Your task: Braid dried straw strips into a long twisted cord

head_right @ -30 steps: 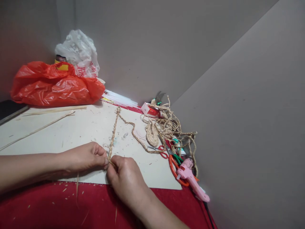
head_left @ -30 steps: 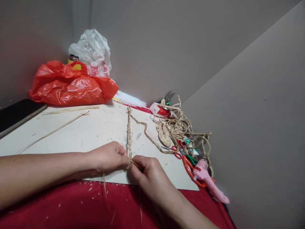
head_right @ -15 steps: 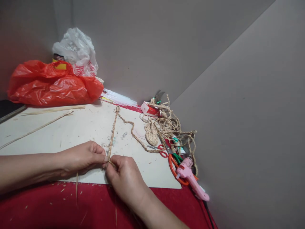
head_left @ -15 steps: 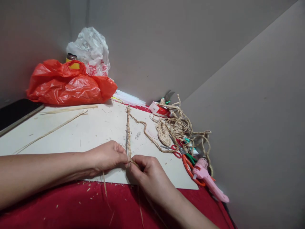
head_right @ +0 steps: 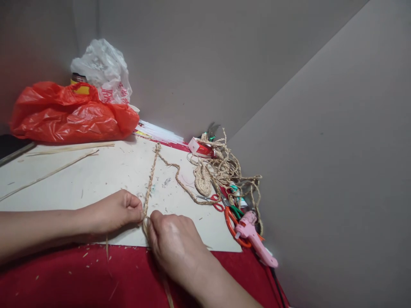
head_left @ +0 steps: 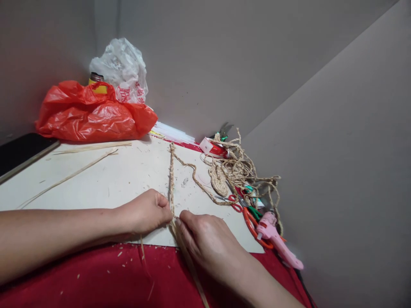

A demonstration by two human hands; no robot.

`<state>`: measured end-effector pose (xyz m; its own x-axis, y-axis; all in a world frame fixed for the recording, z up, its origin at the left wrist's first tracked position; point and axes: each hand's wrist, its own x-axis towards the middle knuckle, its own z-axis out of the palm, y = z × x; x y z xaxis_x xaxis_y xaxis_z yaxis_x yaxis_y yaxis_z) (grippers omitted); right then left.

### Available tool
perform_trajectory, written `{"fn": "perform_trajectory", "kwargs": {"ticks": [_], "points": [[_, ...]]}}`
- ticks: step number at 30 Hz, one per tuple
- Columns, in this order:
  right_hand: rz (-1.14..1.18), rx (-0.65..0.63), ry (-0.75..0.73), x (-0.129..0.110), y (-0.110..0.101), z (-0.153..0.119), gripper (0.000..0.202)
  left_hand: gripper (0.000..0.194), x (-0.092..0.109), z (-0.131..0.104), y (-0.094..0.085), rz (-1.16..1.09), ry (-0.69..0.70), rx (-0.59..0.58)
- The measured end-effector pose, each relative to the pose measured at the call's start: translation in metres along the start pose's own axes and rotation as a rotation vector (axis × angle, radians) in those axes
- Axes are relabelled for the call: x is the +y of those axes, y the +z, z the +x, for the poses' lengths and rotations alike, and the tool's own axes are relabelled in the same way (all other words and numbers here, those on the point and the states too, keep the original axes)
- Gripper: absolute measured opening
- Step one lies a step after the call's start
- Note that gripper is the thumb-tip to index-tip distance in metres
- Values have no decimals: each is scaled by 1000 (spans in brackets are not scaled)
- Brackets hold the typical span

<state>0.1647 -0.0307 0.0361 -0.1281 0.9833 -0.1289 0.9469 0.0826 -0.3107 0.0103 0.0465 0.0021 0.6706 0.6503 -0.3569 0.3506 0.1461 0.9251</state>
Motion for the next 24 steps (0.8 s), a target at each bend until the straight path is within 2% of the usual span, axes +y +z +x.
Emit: {"fn": "perform_trajectory", "kwargs": {"ticks": [2, 6, 9, 12, 15, 17, 21, 24], "points": [[150, -38, 17, -3, 1, 1, 32, 18, -2, 1, 0, -7, 13, 6], [748, -222, 189, -12, 15, 6, 35, 15, -7, 1, 1, -69, 37, -36], [941, -204, 318, -17, 32, 4, 34, 16, -5, 0, 1, -153, 34, -106], [824, -104, 278, -18, 43, -1, 34, 11, 1, -3, 0, -235, -15, -60], [469, 54, 147, -18, 46, -4, 32, 12, 4, -5, 1, -245, -62, 13], [244, 106, 108, -21, 46, -5, 29, 15, 3, -5, 2, -237, -63, 21], [9, 77, 5, -30, 45, -15, 27, 16, -2, -4, 4, -243, -32, 26], [84, 8, -125, -30, 32, -27, 27, 19, 0, -6, 3, -264, -35, 2]]}}
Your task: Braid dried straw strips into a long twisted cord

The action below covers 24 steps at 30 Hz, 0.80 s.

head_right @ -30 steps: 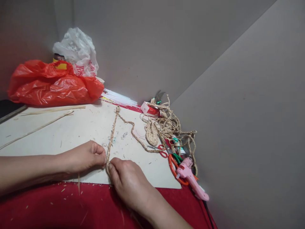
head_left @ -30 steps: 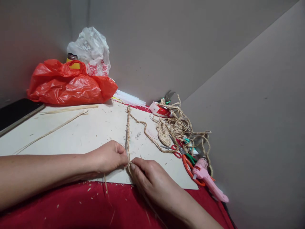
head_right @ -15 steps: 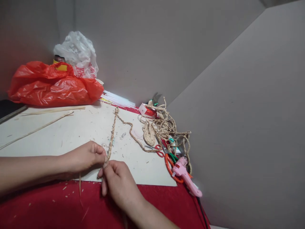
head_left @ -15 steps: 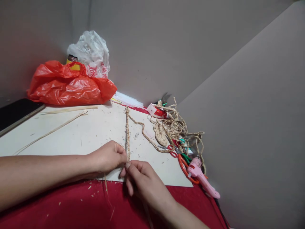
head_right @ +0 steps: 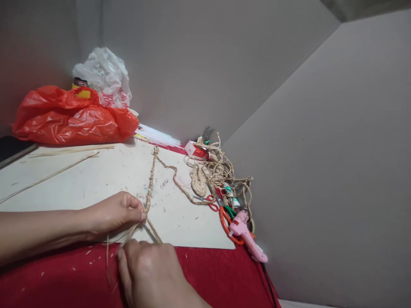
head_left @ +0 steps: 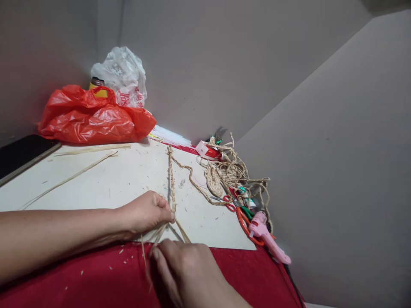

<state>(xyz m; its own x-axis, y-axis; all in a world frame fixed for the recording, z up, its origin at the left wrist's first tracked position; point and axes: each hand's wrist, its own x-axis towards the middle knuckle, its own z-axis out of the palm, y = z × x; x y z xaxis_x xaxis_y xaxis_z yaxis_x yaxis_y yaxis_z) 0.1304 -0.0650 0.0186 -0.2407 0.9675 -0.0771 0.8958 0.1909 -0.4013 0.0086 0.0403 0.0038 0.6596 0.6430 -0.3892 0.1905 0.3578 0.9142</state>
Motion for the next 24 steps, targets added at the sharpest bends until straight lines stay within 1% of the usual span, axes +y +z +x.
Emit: {"fn": "perform_trajectory", "kwargs": {"ticks": [1, 2, 4, 5, 6, 7, 9, 10, 11, 13, 15, 17, 19, 21, 24], "points": [[70, 39, -4, 2, -7, -3, 28, 20, 2, -1, 0, -12, 0, -15], [143, 127, 25, 5, -14, -5, 27, 21, 4, -2, -1, -19, 3, -29], [271, 367, 130, 15, -25, -3, 24, 22, 7, -3, -2, -18, 6, -56], [349, 409, 187, 20, -28, 1, 24, 22, 7, -3, -3, -14, 6, -70], [451, 387, 231, 25, -29, 5, 28, 22, 7, -3, -4, -13, 8, -85], [573, 307, 258, 29, -28, 11, 32, 22, 6, -3, -4, -23, 17, -112], [838, 67, 275, 35, -22, 21, 33, 20, 4, -1, -6, -49, 54, -191], [950, -38, 271, 37, -17, 25, 32, 19, 2, 0, -6, -45, 71, -209], [1033, -115, 266, 39, -13, 29, 34, 19, 1, 1, -7, -24, 85, -211], [1109, -206, 261, 42, -8, 34, 39, 19, 0, 3, -8, 60, 114, -193], [1112, -265, 255, 45, -6, 37, 42, 17, 0, 3, -10, 159, 144, -171], [1125, -309, 245, 47, -7, 39, 44, 15, 1, 3, -12, 248, 152, -163], [1168, -298, 242, 48, -6, 41, 45, 13, 3, 3, -13, 321, 128, -130], [1226, -245, 268, 47, -4, 41, 45, 13, 6, 3, -14, 384, 112, -118], [1312, -143, 342, 42, 2, 38, 43, 16, 9, 3, -16, 491, 145, -107]]}}
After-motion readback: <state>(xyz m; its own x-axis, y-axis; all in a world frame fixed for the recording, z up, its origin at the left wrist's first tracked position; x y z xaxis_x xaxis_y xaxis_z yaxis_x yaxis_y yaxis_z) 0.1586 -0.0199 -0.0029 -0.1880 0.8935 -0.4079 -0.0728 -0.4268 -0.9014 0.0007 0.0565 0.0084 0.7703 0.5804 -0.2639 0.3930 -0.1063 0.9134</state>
